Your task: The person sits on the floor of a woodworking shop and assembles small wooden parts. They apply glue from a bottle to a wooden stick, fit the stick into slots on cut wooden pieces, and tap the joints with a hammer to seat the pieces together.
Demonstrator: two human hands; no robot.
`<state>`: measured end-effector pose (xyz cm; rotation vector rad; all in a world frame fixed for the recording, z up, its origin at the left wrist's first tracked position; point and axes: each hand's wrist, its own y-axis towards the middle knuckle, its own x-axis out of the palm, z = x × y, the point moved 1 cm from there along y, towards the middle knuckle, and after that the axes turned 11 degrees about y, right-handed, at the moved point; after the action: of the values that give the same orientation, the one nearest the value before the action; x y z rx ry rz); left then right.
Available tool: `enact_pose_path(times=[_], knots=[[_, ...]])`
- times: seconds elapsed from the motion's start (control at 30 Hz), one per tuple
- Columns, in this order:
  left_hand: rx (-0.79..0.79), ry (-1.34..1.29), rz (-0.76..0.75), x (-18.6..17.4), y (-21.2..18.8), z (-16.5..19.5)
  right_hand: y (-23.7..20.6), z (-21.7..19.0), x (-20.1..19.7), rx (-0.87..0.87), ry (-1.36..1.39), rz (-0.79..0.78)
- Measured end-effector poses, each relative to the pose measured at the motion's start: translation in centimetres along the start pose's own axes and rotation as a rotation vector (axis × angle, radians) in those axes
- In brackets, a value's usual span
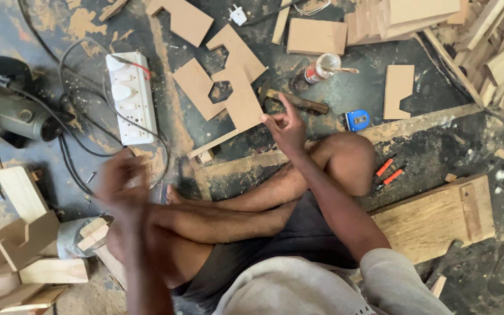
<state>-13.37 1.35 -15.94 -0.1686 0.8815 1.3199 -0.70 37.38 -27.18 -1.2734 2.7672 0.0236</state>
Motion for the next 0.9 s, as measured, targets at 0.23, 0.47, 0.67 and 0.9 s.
enact_pose_path(times=[0.23, 0.47, 0.67, 0.9], knots=[[0.163, -0.21, -0.276, 18.0, 0.7, 10.9, 0.6, 0.2, -1.6, -0.014, -0.044, -0.025], [0.175, -0.161, -0.325, 22.2, 1.6, 11.0, 1.7, 1.1, -2.5, -0.093, -0.041, -0.035], [0.271, -0.143, -0.255, 23.8, 1.6, 9.9, 2.4, 1.0, -2.5, -0.042, -0.006, -0.03], [0.128, -0.245, -0.293, 25.5, 0.5, 9.0, 2.8, 0.8, -2.7, -0.024, 0.0, -0.035]])
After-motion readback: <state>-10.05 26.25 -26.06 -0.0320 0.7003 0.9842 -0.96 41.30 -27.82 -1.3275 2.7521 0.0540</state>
